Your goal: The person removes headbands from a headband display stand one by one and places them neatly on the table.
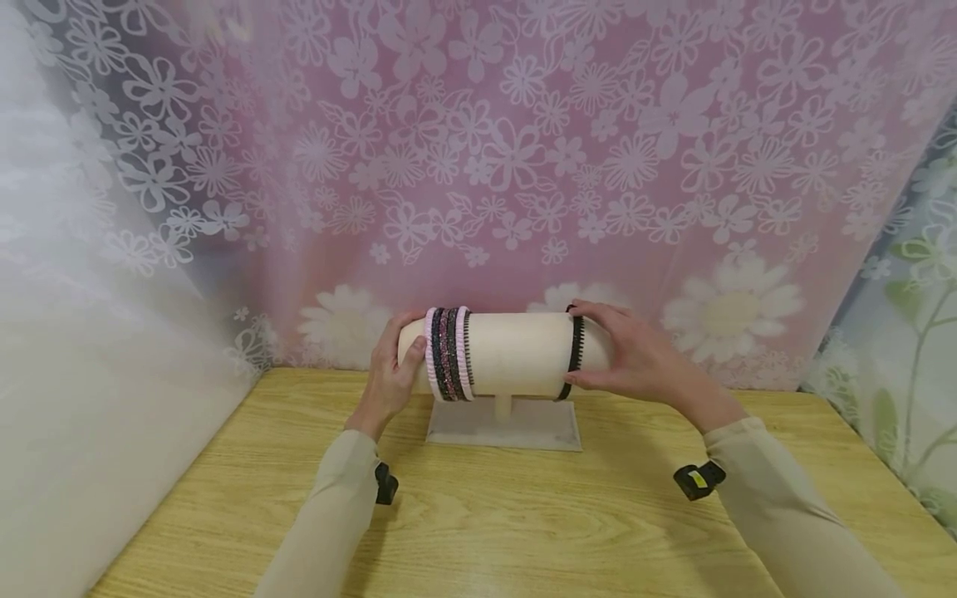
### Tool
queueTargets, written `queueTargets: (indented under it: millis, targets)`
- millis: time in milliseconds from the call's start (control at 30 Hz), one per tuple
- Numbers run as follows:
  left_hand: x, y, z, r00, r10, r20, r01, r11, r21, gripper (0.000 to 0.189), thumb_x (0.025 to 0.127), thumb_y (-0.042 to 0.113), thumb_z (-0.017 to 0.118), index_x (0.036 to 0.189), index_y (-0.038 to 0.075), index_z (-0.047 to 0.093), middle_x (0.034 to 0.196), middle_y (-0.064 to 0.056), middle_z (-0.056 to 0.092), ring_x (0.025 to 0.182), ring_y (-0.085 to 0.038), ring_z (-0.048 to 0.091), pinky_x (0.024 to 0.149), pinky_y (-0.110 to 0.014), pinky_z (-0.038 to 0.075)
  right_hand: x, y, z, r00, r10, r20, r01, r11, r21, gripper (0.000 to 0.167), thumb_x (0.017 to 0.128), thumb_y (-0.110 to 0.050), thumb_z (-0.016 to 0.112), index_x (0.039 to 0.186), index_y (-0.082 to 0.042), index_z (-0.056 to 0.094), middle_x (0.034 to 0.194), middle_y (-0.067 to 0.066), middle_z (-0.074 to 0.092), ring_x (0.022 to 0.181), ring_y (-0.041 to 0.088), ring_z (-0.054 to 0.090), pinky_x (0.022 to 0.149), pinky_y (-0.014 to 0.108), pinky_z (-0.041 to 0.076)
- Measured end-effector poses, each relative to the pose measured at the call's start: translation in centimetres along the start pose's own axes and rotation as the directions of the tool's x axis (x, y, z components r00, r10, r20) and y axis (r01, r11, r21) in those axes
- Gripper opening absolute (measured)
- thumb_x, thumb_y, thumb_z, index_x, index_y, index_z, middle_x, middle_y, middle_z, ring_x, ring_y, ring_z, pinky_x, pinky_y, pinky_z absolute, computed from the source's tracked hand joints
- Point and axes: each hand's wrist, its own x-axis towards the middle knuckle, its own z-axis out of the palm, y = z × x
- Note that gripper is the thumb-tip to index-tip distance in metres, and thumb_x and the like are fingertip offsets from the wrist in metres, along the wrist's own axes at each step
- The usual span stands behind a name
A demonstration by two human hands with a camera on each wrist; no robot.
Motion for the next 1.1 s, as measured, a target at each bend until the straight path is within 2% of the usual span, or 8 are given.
queueTargets:
  millis: [133,167,233,367,433,667,933,1100]
  targets:
    - [0.0,0.1,0.0,1.0,-0.005,-0.002,0.005,1.0,-0.013,0.043,0.101,0.02,0.054,0.144,0.018,0.053,0.139,-0.012,0.059,0.106,-0.027,0.06,0.086,-0.043,0.051,-0.2,0.2,0.0,1.0,-0.008,-0.012,0.009,1.0,0.02,0.085,0.075,-0.043,0.09,0.145,-0.015,0.05,0.148,0.014,0.056,0.124,0.041,0.059,0.086,0.055,0.056]
    - [0.0,0.7,-0.1,1.0,-0.006,-0.002,0.006,1.0,-0.014,0.043,0.101,0.018,0.054,0.144,0.015,0.053,0.139,-0.013,0.059,0.105,-0.028,0.06,0.086,-0.042,0.051,-0.3,0.2,-0.1,1.0,-0.011,-0.015,0.012,1.0,0.025,0.085,0.075,-0.043,0.09,0.145,-0.015,0.05,0.147,0.014,0.057,0.122,0.04,0.06,0.086,0.055,0.056]
    - [0.0,0.7,-0.1,1.0,-0.005,-0.003,0.005,1.0,-0.017,0.044,0.101,0.017,0.054,0.144,0.014,0.052,0.139,-0.014,0.059,0.105,-0.028,0.06,0.085,-0.042,0.05,-0.4,0.3,-0.1,0.999,-0.025,-0.022,0.025,0.999,0.036,0.084,0.075,-0.041,0.09,0.144,-0.014,0.05,0.145,0.015,0.058,0.118,0.039,0.062,0.084,0.053,0.056]
    - [0.0,0.7,-0.1,1.0,-0.005,-0.002,0.005,1.0,-0.006,0.042,0.102,0.022,0.054,0.144,0.016,0.053,0.137,-0.012,0.06,0.104,-0.025,0.06,0.085,-0.041,0.051,-0.5,0.6,-0.3,0.999,-0.037,-0.015,0.038,0.998,0.054,0.085,0.076,-0.038,0.09,0.145,-0.012,0.048,0.145,0.016,0.058,0.118,0.036,0.063,0.086,0.051,0.057]
    - [0.0,0.0,0.0,1.0,-0.005,-0.003,0.005,1.0,-0.004,0.042,0.103,0.026,0.053,0.143,0.019,0.053,0.138,-0.01,0.06,0.105,-0.024,0.06,0.086,-0.042,0.051,-0.6,0.7,-0.3,0.999,-0.031,-0.006,0.032,0.998,0.062,0.086,0.076,-0.036,0.09,0.146,-0.012,0.048,0.145,0.016,0.058,0.117,0.035,0.064,0.085,0.05,0.057]
    - [0.0,0.1,0.1,1.0,0.007,-0.005,-0.007,1.0,-0.001,0.042,0.103,0.029,0.053,0.143,0.018,0.053,0.139,-0.01,0.059,0.107,-0.025,0.061,0.087,-0.043,0.051,-0.9,0.9,-0.4,1.0,-0.026,-0.011,0.027,0.995,0.098,0.082,0.076,-0.03,0.09,0.144,-0.012,0.048,0.152,0.016,0.052,0.124,0.038,0.061,0.088,0.052,0.055]
    - [-0.1,0.1,0.0,1.0,-0.009,-0.007,0.009,1.0,0.008,0.041,0.102,0.027,0.053,0.143,0.019,0.053,0.139,-0.01,0.06,0.107,-0.025,0.06,0.088,-0.043,0.051,-1.4,0.9,-0.7,0.999,0.01,0.044,-0.016,0.989,0.145,0.08,0.08,-0.025,0.087,0.147,-0.014,0.044,0.162,0.017,0.04,0.138,0.044,0.05,0.104,0.065,0.046]
    - [0.0,0.3,0.0,1.0,-0.012,-0.002,0.012,1.0,0.006,0.041,0.103,0.027,0.053,0.143,0.02,0.053,0.137,-0.01,0.06,0.106,-0.025,0.06,0.087,-0.041,0.051,-1.6,1.2,-0.7,0.999,0.004,0.049,-0.013,0.983,0.184,0.08,0.08,-0.019,0.087,0.147,-0.013,0.044,0.164,0.018,0.036,0.141,0.045,0.045,0.105,0.065,0.046]
